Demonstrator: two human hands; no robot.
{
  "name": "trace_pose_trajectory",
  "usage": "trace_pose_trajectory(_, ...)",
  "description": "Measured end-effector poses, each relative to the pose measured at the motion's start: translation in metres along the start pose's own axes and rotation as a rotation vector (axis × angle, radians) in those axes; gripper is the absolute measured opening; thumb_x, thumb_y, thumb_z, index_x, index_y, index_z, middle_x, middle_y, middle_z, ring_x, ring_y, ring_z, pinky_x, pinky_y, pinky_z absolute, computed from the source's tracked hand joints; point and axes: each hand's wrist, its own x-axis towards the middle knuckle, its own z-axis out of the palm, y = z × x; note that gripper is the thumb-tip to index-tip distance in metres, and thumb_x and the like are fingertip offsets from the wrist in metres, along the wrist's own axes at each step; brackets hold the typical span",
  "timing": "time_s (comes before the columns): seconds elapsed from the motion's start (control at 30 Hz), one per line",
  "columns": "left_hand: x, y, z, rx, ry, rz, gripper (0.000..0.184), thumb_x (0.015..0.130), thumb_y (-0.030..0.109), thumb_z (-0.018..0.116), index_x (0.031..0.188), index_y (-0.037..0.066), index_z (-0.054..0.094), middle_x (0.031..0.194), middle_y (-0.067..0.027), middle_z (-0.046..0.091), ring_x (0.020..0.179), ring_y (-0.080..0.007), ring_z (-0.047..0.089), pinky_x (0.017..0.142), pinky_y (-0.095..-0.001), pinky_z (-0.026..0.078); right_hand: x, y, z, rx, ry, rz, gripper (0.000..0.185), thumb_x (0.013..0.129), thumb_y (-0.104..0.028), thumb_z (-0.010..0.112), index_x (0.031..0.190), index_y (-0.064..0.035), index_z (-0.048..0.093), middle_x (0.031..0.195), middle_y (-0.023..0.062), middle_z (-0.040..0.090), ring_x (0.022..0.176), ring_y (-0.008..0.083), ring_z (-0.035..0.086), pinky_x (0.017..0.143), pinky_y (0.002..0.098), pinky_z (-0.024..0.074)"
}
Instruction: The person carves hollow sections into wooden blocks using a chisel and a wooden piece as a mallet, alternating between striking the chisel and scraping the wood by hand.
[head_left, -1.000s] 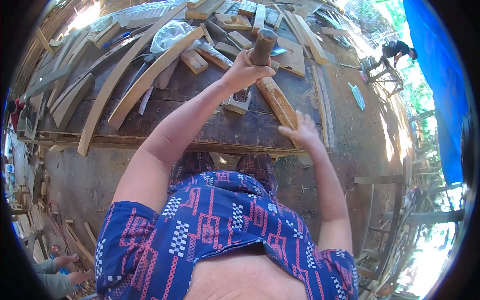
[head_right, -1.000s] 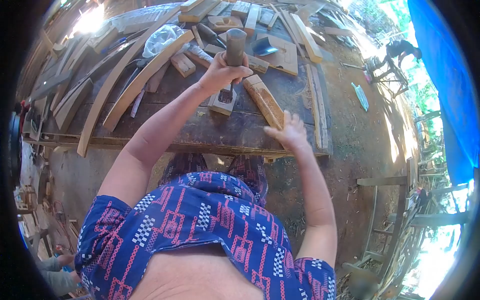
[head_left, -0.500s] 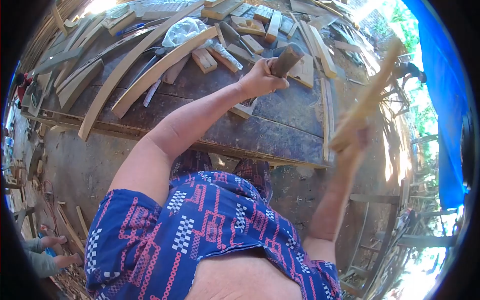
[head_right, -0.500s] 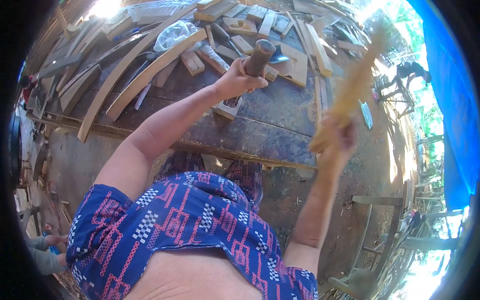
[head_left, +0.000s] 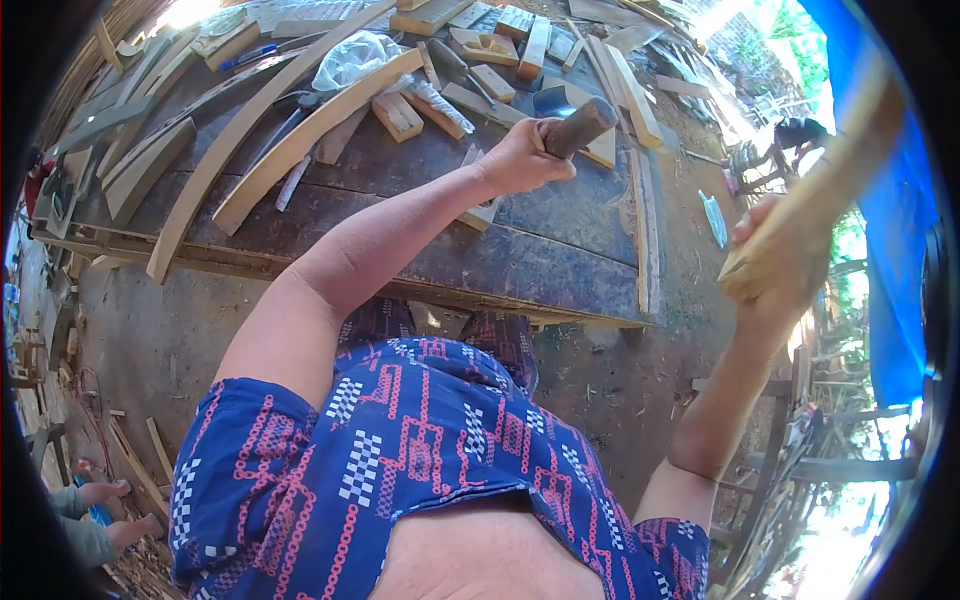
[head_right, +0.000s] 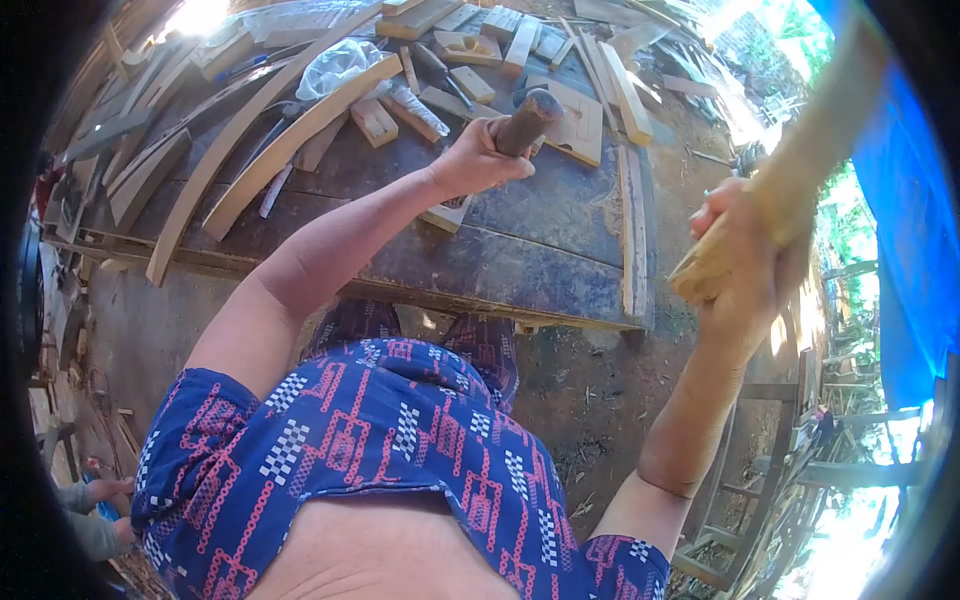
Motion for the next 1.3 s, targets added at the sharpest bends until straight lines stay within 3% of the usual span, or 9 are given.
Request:
trace_pose_trajectory(0.1, 0.001, 0.005, -0.001, 0.01, -0.019, -0.015, 0.019, 0.073, 0.011, 0.07, 0.082, 0.007, 0.054, 0.066, 0.0046, 0.05, 0.055, -0.004, 0.045, 0.049, -0.023, 0.037, -0.006, 0.027, 0.025, 0.571, -0.131, -0.591, 0.041, 0.072, -0.017, 0.075, 0.104, -0.0019, 0.054, 0.088, 0.0085, 0.061, 0.075, 0.0133, 0.058, 0.067, 0.0278, 0.0477)
trace_pose_trajectory(0.17, 0.001, 0.004, -0.002, 0.004, -0.034, -0.061, 0.019, 0.072, 0.012, 0.069, 0.084, 0.006, 0.055, 0.067, 0.0042, 0.049, 0.058, -0.0048, 0.043, 0.05, -0.0247, 0.037, -0.006, 0.042, 0.031, -0.461, -0.36, -0.525, 0.032, 0.077, -0.014, 0.07, 0.102, -0.0023, 0.054, 0.087, 0.0081, 0.06, 0.07, 0.015, 0.058, 0.06, 0.0272, 0.0478)
trace_pose_trajectory(0.3, 0.0, 0.006, -0.004, 0.013, -0.01, -0.052, 0.019, 0.072, 0.011, 0.069, 0.082, 0.005, 0.054, 0.067, 0.0038, 0.049, 0.06, -0.0049, 0.042, 0.052, -0.0249, 0.037, 0.007, 0.034, 0.012, -0.42, -0.283, -0.642, 0.03, 0.08, -0.015, 0.066, 0.103, -0.0015, 0.054, 0.085, 0.0087, 0.06, 0.068, 0.0152, 0.059, 0.054, 0.0265, 0.0465)
trace_pose_trajectory(0.43, 0.001, 0.01, 0.001, 0.056, 0.003, -0.073, 0.018, 0.071, 0.008, 0.069, 0.079, 0.005, 0.053, 0.067, 0.0043, 0.048, 0.06, -0.0042, 0.042, 0.053, -0.0252, 0.037, -0.011, 0.021, 0.025, 0.553, -0.093, -0.396, 0.035, 0.075, -0.012, 0.071, 0.104, -0.0024, 0.055, 0.08, 0.0063, 0.06, 0.068, 0.0118, 0.058, 0.051, 0.0264, 0.045)
trace_pose_trajectory(0.5, 0.005, 0.006, 0.0, 0.041, -0.014, -0.028, 0.018, 0.071, 0.008, 0.069, 0.08, 0.005, 0.053, 0.068, 0.004, 0.048, 0.06, -0.0043, 0.043, 0.053, -0.025, 0.038, -0.01, 0.052, 0.036, -0.422, -0.072, -0.304, 0.037, 0.074, -0.009, 0.072, 0.106, -0.0013, 0.055, 0.083, 0.0071, 0.061, 0.071, 0.0109, 0.059, 0.056, 0.0264, 0.0477)
trace_pose_trajectory(0.83, 0.002, 0.004, -0.009, -0.044, 0.001, -0.021, 0.018, 0.075, 0.007, 0.072, 0.081, 0.006, 0.055, 0.067, 0.0005, 0.056, 0.053, -0.0068, 0.053, 0.047, -0.0226, 0.043, 0.026, 0.174, 0.063, 0.005, -0.218, 0.03, 0.055, 0.065, -0.025, 0.08, 0.108, 0.0, 0.056, 0.09, 0.0092, 0.063, 0.081, 0.0207, 0.061, 0.075, 0.0335, 0.0495)
trace_pose_trajectory(1.0, -0.001, 0.001, -0.014, -0.091, 0.006, -0.013, 0.017, 0.075, 0.007, 0.072, 0.08, 0.006, 0.056, 0.068, 0.0006, 0.056, 0.054, -0.0069, 0.053, 0.049, -0.0233, 0.043, 0.03, 0.209, 0.078, -0.982, -0.328, -0.073, 0.071, 0.062, -0.052, 0.075, 0.106, 0.0014, 0.06, 0.107, 0.0197, 0.059, 0.099, 0.0321, 0.058, 0.083, 0.0437, 0.0467)
trace_pose_trajectory(1.17, 0.0, 0.001, -0.009, 0.012, 0.028, 0.074, 0.016, 0.076, 0.007, 0.072, 0.081, 0.005, 0.056, 0.068, 0.0017, 0.055, 0.057, -0.0051, 0.05, 0.052, -0.0225, 0.041, 0.066, 0.149, 0.077, -0.399, -0.193, -0.457, 0.076, 0.071, -0.052, 0.074, 0.119, 0.0028, 0.056, 0.123, 0.0212, 0.051, 0.097, 0.0297, 0.058, 0.082, 0.0437, 0.0469)
trace_pose_trajectory(1.3, -0.006, 0.011, 0.006, 0.082, -0.05, -0.006, 0.027, 0.074, 0.008, 0.07, 0.097, 0.001, 0.057, 0.081, 0.0036, 0.054, 0.076, -0.006, 0.046, 0.069, -0.0232, 0.042, 0.041, 0.014, 0.089, 0.127, -0.236, -0.716, 0.059, 0.08, -0.04, 0.071, 0.125, -0.0037, 0.056, 0.107, 0.0109, 0.059, 0.073, 0.0089, 0.061, 0.058, 0.0192, 0.0451)
